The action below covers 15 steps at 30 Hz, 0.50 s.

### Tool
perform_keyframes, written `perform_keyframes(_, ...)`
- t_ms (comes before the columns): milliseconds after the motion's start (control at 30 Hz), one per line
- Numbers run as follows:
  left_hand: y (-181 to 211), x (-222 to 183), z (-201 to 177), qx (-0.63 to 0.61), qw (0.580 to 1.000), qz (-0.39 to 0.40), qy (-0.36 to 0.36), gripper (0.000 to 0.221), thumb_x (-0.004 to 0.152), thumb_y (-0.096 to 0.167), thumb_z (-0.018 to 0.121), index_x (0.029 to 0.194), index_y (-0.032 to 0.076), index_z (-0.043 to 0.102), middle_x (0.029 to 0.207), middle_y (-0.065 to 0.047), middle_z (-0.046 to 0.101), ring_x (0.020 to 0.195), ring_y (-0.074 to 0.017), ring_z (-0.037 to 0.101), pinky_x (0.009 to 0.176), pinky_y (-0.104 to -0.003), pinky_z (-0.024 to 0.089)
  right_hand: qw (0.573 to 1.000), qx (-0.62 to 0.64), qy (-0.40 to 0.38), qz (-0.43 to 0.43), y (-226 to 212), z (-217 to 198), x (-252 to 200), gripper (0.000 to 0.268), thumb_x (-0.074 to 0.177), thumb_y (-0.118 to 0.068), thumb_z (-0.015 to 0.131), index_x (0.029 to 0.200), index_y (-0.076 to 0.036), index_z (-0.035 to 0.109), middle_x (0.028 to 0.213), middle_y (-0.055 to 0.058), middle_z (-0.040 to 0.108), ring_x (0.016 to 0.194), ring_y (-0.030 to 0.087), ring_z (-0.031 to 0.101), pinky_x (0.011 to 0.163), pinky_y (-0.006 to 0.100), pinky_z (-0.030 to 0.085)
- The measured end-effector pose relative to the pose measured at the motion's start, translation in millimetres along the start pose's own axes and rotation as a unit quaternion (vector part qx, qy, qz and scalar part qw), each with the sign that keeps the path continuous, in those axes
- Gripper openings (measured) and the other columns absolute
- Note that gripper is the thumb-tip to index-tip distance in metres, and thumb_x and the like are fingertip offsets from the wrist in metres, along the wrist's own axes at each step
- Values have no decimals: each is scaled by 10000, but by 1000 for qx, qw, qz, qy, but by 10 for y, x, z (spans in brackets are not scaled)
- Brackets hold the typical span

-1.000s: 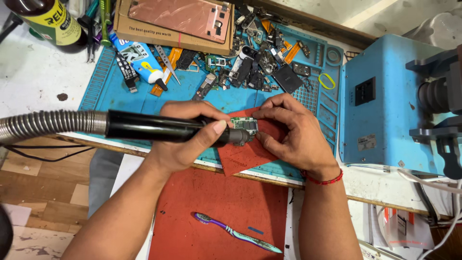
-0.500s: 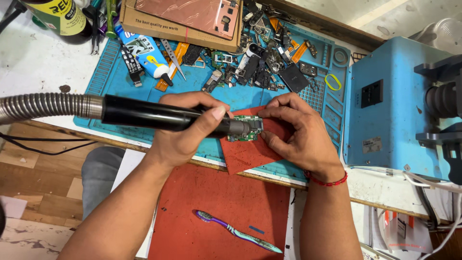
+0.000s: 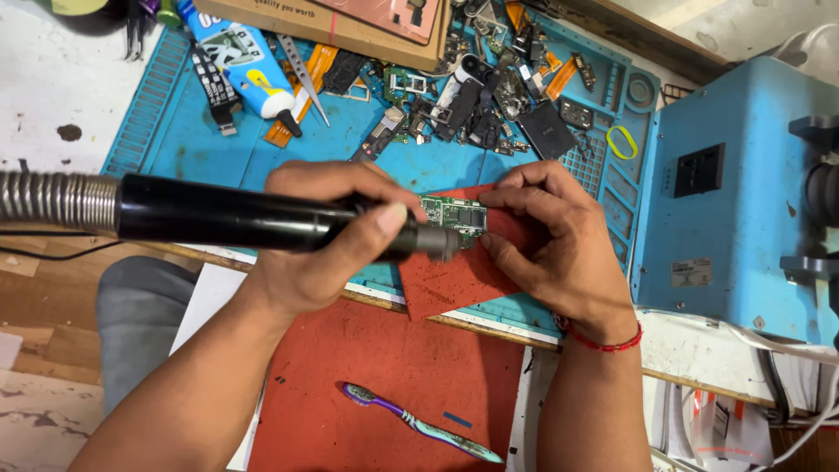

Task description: The person uses a heat gun to apply heat to a small circuit board held on a red mat by hand.

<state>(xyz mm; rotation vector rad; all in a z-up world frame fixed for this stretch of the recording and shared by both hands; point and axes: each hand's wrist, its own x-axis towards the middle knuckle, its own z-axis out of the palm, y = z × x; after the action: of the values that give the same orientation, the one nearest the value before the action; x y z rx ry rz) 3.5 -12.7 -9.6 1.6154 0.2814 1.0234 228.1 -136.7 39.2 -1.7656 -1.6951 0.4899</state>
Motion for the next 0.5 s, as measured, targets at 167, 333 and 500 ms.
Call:
perform_keyframes(167,19,-22,-16,6,1000,18,18,331,1024,344,662,1007,24,748,878,-89,760,702,-114,692,654,-244,556,1000,-5,-11,-8,-9,10,-8,400,723,36,795,1116,-7,732,1148,86,615,1092,212,647,958,306,532)
perform_keyframes(333,3,-37,-24,-24,999,-12,39,323,1009,340,657,967,34,750,875,-81,764,711,-109,716,664,-247,585,999,13,-32,-29,12,-8,-4,418,706,26,824,1113,-7,731,1157,91,606,1106,213,641,972,302,527)
perform_keyframes(500,12,-19,-32,-45,999,-6,-26,310,980,313,670,958,14,747,858,-91,762,682,-110,706,639,-241,566,999,23,-34,-11,15,-8,-13,425,704,21,828,1117,-12,735,1171,91,600,1100,212,639,952,295,528)
